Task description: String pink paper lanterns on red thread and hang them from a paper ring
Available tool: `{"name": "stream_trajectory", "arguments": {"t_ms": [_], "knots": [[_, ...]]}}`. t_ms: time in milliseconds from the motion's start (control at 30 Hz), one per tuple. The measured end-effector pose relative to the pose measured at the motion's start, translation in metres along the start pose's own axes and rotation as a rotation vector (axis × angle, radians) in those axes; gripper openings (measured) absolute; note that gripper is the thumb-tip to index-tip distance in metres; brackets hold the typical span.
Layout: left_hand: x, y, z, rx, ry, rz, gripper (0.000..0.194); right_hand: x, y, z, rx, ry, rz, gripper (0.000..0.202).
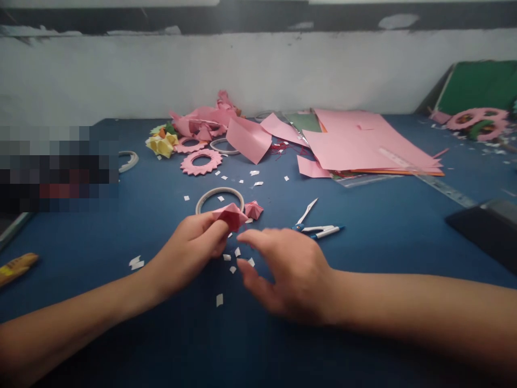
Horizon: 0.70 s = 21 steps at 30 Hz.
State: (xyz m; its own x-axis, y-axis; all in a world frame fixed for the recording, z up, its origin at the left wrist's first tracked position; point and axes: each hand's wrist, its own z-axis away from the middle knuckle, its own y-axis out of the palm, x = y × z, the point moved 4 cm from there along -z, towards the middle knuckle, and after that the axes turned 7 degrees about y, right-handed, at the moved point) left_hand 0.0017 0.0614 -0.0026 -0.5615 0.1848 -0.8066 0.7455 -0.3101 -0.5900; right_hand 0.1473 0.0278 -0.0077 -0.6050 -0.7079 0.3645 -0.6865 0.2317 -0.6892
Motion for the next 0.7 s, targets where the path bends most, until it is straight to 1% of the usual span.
{"name": "stream_trajectory", "arguments": {"t_ms": [33,67,133,200,267,333,433,500,600,700], "knots": [[-0.001,0.001,0.001,0.037,-0.016,0.050,0.031,-0.004,-0.002,-0.003,-0.028,0.009,-0.056,0.031],[-0.002,0.002,0.001,0.078,-0.037,0.106,0.032,-0.008,-0.003,-0.006,-0.020,0.029,-0.092,0.035],[-0.004,0.005,0.003,0.149,-0.094,0.256,0.033,-0.014,-0.001,-0.011,0.047,0.049,-0.147,0.039],[-0.005,0.008,0.005,0.200,-0.158,0.425,0.034,-0.018,0.002,-0.013,0.127,0.062,-0.184,0.038],[-0.005,0.009,0.006,0.235,-0.200,0.542,0.034,-0.019,0.003,-0.014,0.183,0.065,-0.218,0.037],[-0.004,0.009,0.006,0.273,-0.218,0.575,0.033,-0.021,0.004,-0.014,0.263,0.076,-0.260,0.037],[-0.003,0.010,0.007,0.317,-0.244,0.609,0.029,-0.022,0.004,-0.014,0.370,0.091,-0.334,0.032],[-0.003,0.011,0.008,0.325,-0.241,0.588,0.028,-0.024,0.003,-0.014,0.382,0.102,-0.376,0.031],[-0.005,0.009,0.008,0.309,-0.191,0.497,0.028,-0.025,0.002,-0.014,0.381,0.123,-0.399,0.034],[-0.007,0.008,0.010,0.315,-0.142,0.421,0.026,-0.023,0.003,-0.014,0.396,0.126,-0.365,0.026]]}}
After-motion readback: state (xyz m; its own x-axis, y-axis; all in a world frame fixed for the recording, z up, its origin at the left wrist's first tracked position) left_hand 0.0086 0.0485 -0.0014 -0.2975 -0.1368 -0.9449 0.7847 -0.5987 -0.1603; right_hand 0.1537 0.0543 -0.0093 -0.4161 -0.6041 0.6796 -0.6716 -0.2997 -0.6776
